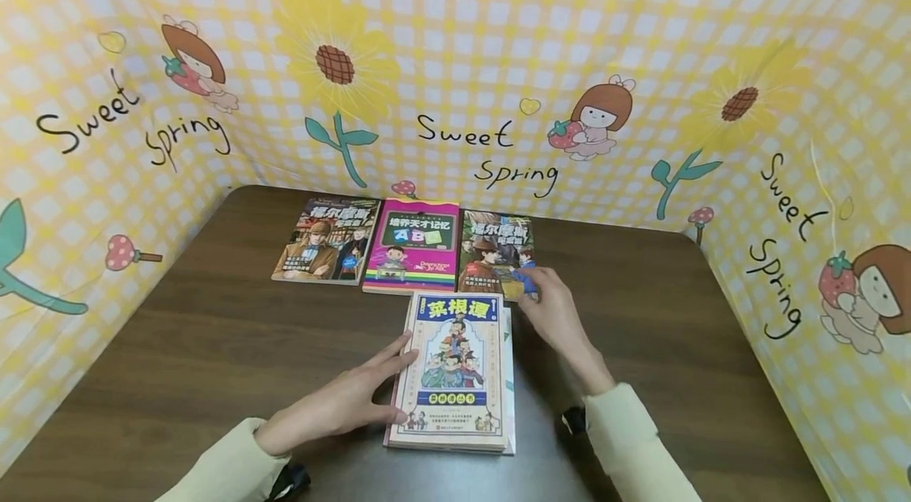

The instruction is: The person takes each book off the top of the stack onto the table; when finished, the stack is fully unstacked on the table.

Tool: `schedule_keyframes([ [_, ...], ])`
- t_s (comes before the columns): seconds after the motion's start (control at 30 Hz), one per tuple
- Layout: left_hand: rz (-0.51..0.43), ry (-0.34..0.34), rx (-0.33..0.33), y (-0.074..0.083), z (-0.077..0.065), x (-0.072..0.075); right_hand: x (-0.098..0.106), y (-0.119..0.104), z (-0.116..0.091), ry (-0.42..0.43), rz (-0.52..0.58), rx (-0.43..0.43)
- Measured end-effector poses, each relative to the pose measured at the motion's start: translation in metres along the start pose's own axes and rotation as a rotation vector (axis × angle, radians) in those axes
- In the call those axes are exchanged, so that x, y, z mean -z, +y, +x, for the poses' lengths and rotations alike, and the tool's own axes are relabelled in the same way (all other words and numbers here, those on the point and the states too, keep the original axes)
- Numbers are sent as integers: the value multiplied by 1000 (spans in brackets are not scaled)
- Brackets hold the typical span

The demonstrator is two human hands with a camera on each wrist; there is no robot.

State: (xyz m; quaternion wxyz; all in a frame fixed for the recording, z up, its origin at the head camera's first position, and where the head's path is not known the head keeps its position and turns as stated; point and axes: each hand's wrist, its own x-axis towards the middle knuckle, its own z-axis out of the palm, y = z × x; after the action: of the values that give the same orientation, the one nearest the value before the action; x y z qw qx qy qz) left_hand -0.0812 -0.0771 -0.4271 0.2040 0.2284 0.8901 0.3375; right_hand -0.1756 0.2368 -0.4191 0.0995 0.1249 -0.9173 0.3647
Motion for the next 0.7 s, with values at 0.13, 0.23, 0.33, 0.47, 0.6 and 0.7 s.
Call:
schedule_keyframes([
  [0.13,-11,0,6,1,0,0,-1,-19,-37,-34,47,-9],
  [0.23,-27,-1,20,1,1,0,-6,-28,-62,-104,69,-75],
  [0.33,-33,-3,28,2,1,0,-13,-33,-79,-184,86,-155],
  [0.47,-33,3,32,1,0,0,-20,-35,-91,-232,116,-198],
  [0.6,-35,12,37,2,0,0,-24,-34,-94,-222,114,-176],
  [0.7,-47,8,41,3,-1,0,-26,-32,-95,-225,97,-168],
])
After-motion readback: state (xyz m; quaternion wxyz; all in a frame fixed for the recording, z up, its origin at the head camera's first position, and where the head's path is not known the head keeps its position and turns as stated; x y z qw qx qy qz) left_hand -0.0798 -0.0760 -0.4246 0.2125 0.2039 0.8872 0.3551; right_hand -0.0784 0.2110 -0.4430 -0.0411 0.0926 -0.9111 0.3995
